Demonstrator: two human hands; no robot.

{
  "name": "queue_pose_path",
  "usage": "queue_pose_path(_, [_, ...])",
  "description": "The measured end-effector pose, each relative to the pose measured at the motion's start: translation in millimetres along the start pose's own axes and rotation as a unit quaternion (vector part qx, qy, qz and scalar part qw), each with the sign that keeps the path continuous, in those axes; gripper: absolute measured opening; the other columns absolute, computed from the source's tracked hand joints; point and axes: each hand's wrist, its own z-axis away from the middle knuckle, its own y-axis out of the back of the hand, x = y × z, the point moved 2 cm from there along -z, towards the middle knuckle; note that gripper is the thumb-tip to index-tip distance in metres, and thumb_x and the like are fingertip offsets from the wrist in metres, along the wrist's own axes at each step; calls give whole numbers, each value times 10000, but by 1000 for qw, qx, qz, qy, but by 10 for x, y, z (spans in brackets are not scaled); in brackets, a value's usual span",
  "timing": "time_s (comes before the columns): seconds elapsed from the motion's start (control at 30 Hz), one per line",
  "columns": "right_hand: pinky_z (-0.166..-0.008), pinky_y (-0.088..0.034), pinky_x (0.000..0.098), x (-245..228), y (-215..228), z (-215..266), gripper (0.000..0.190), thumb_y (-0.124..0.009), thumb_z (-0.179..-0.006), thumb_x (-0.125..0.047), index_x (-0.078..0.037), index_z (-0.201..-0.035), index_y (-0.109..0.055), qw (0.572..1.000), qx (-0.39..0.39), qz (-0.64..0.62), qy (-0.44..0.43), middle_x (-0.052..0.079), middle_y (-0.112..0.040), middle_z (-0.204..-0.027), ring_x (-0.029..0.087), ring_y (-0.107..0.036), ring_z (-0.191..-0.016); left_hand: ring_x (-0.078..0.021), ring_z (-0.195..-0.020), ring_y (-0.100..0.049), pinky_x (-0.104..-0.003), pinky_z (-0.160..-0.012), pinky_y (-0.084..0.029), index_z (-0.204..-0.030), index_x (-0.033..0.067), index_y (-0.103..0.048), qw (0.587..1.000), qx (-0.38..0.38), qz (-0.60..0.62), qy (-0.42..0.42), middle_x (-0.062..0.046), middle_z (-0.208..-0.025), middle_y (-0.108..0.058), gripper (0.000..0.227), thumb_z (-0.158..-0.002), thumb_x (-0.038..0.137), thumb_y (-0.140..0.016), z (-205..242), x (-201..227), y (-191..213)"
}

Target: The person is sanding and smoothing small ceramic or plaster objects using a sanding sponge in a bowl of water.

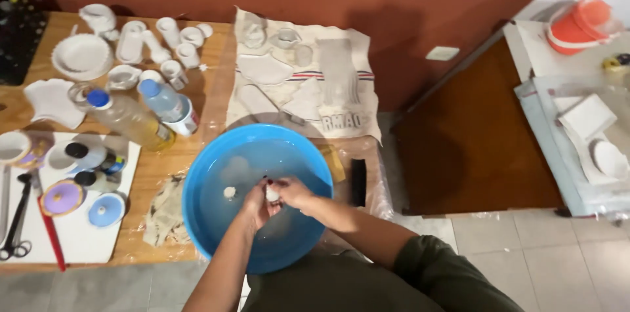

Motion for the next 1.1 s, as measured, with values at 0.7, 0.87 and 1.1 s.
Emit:
queue_pose_path(0.7, [-745, -670, 343, -893, 161, 861, 264, -575, -1004, -83, 23, -1222, -679, 995, 9, -84, 43, 116, -733, -1074, 197, -728, -918, -284, -778, -748, -348, -576, -648, -1146, -48, -602, 924, 151, -258, -239, -185, -997, -695, 295, -961, 176, -650, 1370, 412, -716])
queue_pose_path(0.87, [-736, -656, 362, -1426, 274, 1308, 297, -572, -997, -113, 9, -1253, -658, 979, -10, 44, 197, 123, -728, -1097, 209, -739, -931, -244, -711, -776, -334, -524, -599, -1089, -58, -649, 903, 171, -266, -291, -186, -918, -759, 287, -956, 194, -683, 1854, 595, -963])
queue_pose_path(1.1, [-777, -627, 380, -884, 501, 801, 380, -698, -919, -178, 10, -1244, -637, 971, -161, -176, -31, 110, -715, -1112, 221, -721, -970, -217, -989, -746, -313, -800, -649, -1189, 33, -689, 836, 88, -310, -443, -140, -1151, -702, 362, -832, 22, -745, 1686, 373, -808])
